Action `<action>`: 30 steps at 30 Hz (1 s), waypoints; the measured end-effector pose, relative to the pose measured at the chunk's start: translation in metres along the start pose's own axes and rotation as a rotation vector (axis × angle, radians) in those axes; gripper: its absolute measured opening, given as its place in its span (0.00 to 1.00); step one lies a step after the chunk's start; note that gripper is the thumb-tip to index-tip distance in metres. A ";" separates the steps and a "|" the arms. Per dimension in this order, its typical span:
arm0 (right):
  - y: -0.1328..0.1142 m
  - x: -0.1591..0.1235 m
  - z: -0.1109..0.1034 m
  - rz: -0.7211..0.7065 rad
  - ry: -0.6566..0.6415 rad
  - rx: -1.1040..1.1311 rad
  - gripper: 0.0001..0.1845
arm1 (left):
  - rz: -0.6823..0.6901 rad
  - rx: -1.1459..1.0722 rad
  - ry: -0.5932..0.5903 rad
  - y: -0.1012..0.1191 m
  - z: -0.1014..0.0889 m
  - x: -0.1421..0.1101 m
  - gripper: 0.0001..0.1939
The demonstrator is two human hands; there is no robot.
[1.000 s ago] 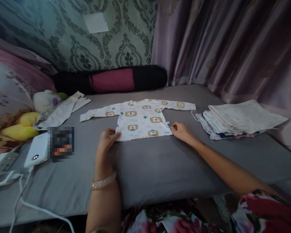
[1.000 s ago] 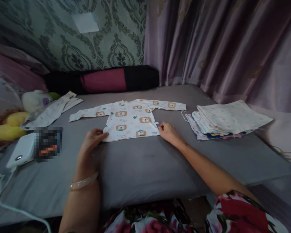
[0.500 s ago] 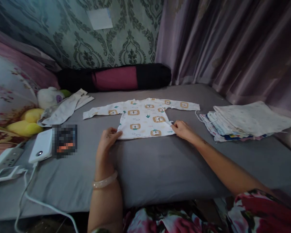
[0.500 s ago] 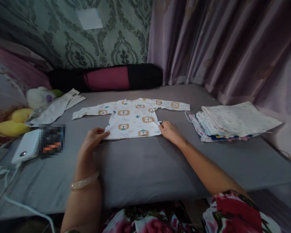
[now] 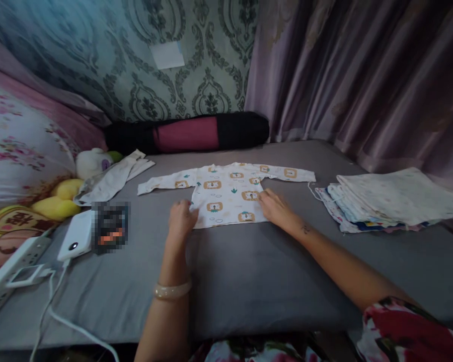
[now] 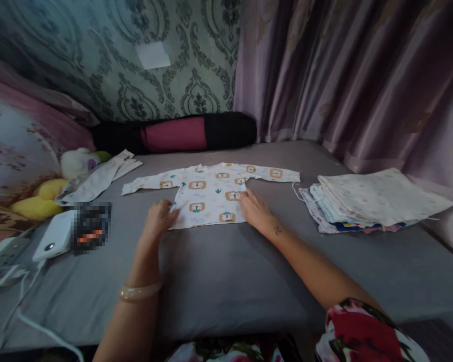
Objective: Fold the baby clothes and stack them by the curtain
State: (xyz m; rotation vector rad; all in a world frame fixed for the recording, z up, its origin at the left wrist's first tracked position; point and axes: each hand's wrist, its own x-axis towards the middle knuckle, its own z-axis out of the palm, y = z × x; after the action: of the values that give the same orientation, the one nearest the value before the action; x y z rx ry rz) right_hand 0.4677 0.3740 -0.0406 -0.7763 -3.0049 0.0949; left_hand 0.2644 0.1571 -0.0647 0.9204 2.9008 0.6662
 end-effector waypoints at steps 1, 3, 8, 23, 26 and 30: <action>-0.008 0.007 0.004 -0.071 0.016 0.035 0.18 | 0.095 0.007 0.012 0.010 0.006 0.005 0.13; -0.025 0.021 0.017 -0.202 0.049 0.085 0.20 | 0.301 -0.011 0.010 0.031 0.022 0.015 0.13; -0.052 0.051 0.048 -0.115 0.001 0.157 0.30 | 0.532 0.036 0.028 0.058 0.072 0.037 0.15; -0.034 0.140 0.067 0.083 0.099 0.157 0.31 | 0.354 0.239 -0.073 0.065 0.094 0.112 0.30; -0.031 0.153 0.067 0.109 0.101 0.154 0.32 | 0.317 0.252 -0.075 0.065 0.097 0.127 0.31; -0.029 0.163 0.067 0.139 0.130 0.162 0.33 | 0.265 0.263 -0.069 0.069 0.095 0.140 0.32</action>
State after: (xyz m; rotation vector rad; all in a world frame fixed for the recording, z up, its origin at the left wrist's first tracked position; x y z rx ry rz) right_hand 0.3073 0.4243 -0.1025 -0.9335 -2.7771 0.2767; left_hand 0.2006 0.3227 -0.1087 1.3435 2.8769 0.2544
